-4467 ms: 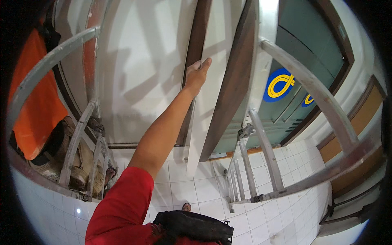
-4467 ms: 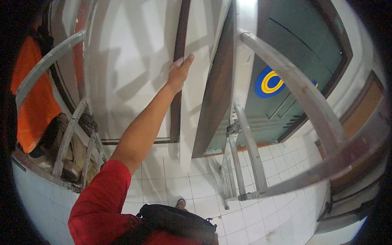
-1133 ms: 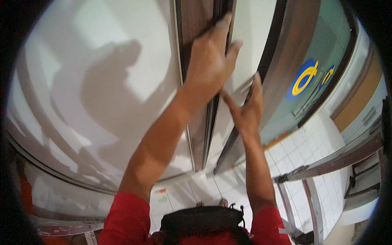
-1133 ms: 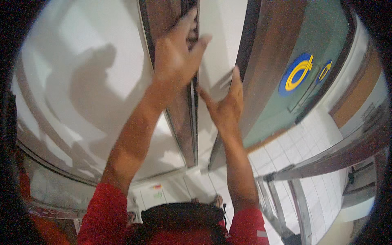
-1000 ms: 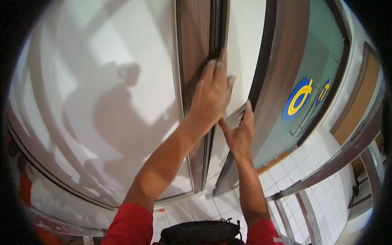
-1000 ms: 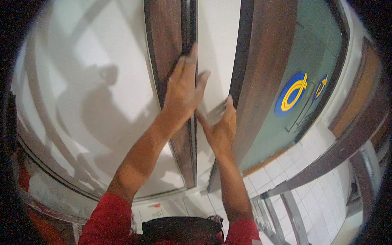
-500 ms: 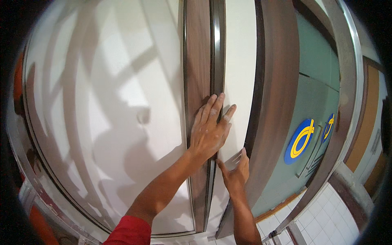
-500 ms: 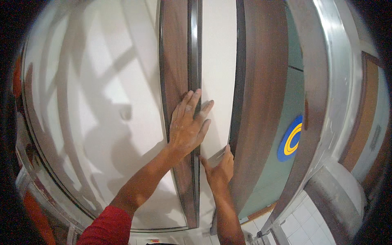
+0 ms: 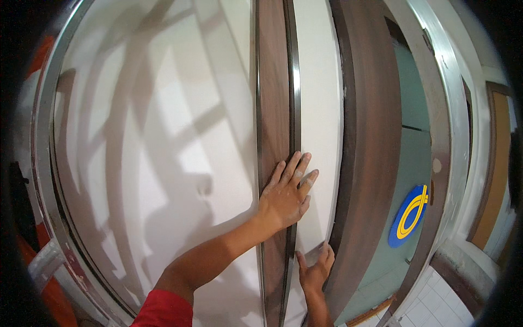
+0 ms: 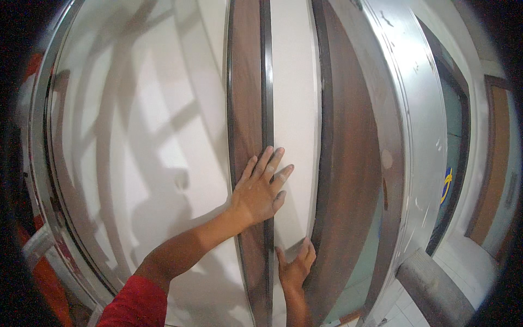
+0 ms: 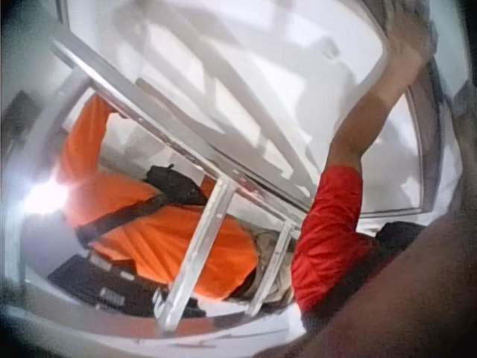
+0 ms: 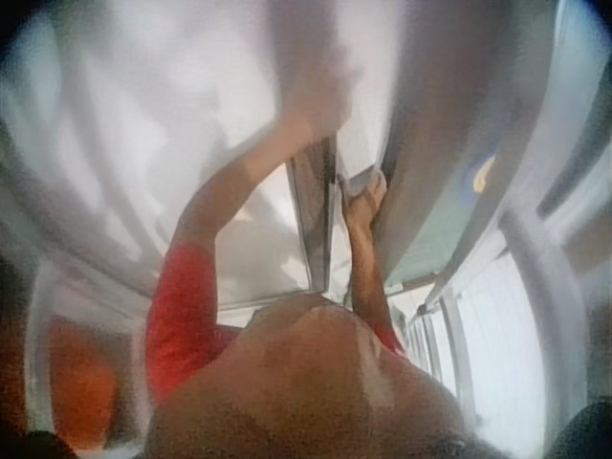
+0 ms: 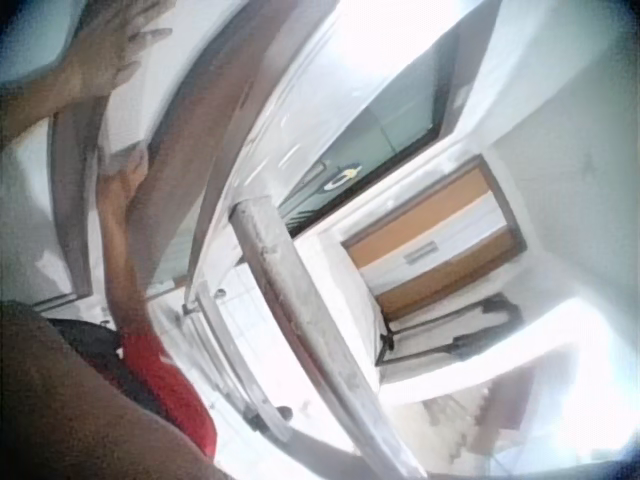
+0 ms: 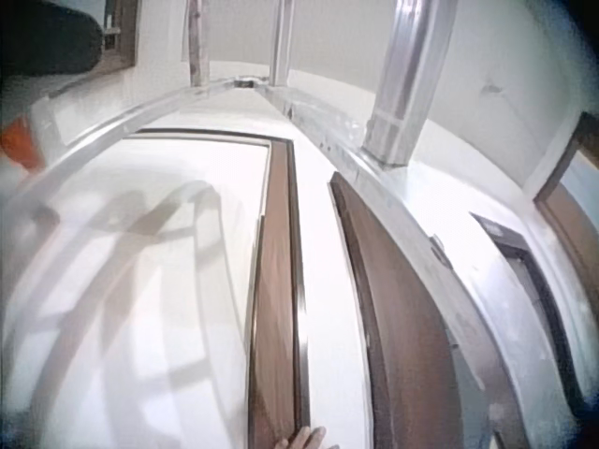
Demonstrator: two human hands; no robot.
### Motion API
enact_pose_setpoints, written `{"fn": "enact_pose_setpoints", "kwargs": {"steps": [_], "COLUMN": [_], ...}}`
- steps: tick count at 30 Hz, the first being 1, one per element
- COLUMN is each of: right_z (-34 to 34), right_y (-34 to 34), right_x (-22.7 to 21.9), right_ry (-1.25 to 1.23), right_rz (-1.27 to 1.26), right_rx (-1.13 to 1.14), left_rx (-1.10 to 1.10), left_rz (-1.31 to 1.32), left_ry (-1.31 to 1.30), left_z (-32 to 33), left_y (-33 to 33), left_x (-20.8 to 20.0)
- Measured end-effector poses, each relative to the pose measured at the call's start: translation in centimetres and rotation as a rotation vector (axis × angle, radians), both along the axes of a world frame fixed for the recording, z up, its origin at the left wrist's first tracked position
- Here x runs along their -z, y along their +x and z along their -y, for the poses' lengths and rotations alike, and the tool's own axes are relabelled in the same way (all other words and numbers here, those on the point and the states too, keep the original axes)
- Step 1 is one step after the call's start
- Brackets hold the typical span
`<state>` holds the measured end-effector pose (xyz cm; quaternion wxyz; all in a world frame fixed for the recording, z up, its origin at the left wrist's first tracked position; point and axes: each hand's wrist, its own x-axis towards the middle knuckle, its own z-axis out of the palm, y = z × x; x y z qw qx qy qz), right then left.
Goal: The person installs white trim around a doorway. They hold the long trim piece against the wall, align it with the frame, and then use a screwdriver to secure it into pre-drilled holes. They also apply a white sealant or putty with their fingers to fill gaps or holes.
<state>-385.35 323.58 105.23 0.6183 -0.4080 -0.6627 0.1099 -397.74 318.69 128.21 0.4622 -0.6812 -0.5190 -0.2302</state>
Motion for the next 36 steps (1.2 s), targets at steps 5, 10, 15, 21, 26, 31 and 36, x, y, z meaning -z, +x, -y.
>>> {"fn": "enact_pose_setpoints", "kwargs": {"steps": [5,10,15,21,26,31,36], "right_z": [-0.1,0.0,-5.5,-8.1,-11.1,-16.9,-11.9], "right_y": [-0.4,0.1,1.1,1.8,0.4,-8.8,-7.2], "right_x": [1.4,1.6,4.2,8.0,11.1,12.8,8.7], "right_ry": [0.014,0.018,-0.028,0.085,0.047,0.08,0.099], "right_rz": [-0.111,-0.1,-0.453,-0.049,-0.017,-0.257,-0.113], "right_rx": [-0.031,-0.028,-0.215,-0.032,0.041,-0.091,-0.072], "left_rx": [-0.012,0.097,0.21,0.21,0.098,0.113,0.02], "left_rz": [-0.059,-0.107,-0.129,-0.109,-0.056,-0.208,-0.21], "left_ry": [0.002,0.037,0.175,0.212,0.231,0.271,0.188], "left_z": [0.4,-0.4,-4.2,-7.8,-11.6,-17.4,-16.4], "left_y": [-0.2,-0.1,2.7,2.3,2.3,-1.6,-1.4], "left_x": [-0.4,-2.0,-5.0,-3.2,-1.9,-3.6,-6.2]}}
